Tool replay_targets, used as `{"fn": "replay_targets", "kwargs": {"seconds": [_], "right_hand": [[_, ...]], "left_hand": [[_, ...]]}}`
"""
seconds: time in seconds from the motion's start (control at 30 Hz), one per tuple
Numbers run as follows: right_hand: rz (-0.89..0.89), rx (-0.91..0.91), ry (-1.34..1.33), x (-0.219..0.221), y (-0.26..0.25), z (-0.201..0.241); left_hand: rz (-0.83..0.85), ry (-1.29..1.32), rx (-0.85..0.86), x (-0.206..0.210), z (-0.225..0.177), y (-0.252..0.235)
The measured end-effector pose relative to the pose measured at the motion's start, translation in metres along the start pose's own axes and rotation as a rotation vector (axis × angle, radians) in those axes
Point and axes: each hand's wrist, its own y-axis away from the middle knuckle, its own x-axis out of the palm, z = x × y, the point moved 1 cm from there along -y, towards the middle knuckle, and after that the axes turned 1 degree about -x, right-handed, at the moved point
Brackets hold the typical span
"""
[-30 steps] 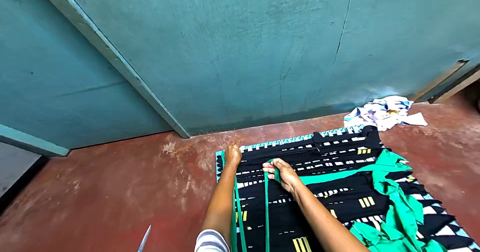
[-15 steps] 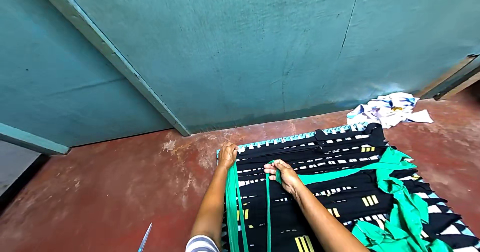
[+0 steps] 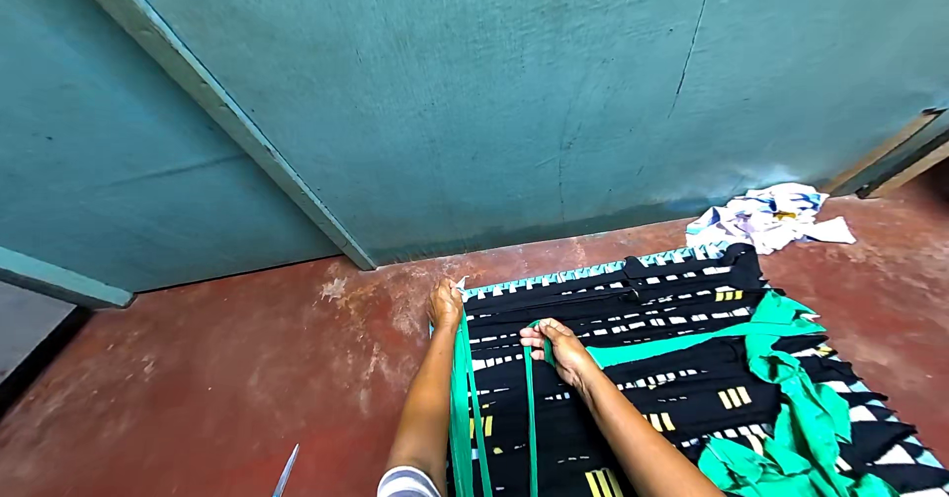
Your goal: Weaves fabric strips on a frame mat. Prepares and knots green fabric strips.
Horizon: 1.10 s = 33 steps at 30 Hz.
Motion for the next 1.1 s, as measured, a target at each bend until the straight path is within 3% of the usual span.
{"fn": "replay_targets", "kwargs": {"seconds": [0.4,0.53,0.67,0.73,0.8,0.9,1.1], "right_hand": [[-0.007,0.003,-0.007,-0.001,-0.002,-0.003],[-0.019,0.004,-0.003,0.000,-0.002,-0.003],[-0.009,0.002,-0.003,-0.002,-0.003,-0.004],[-0.008,0.003,-0.002,-0.002,-0.004,-0.005],[-0.009,0.003,-0.002,-0.002,-0.004,-0.005],[-0.006,0.004,0.006,-0.002,-0.003,-0.004],[0.006,0.003,0.025,0.000,-0.001,0.001]], "left_hand": [[0.264,-0.153,-0.139,-0.007,-0.021,-0.031],[0.239,0.035,0.055,-0.002,-0.006,-0.043],[0.079,0.267,0.213,-0.001,0.002,-0.035],[0.068,0.203,0.385,0.001,0.005,-0.028],[0.192,-0.005,0.487,-0.001,0.004,-0.022],[0.360,-0.269,0.372,-0.005,-0.001,-0.019],[0.408,-0.316,0.155,-0.010,-0.008,-0.021]]}}
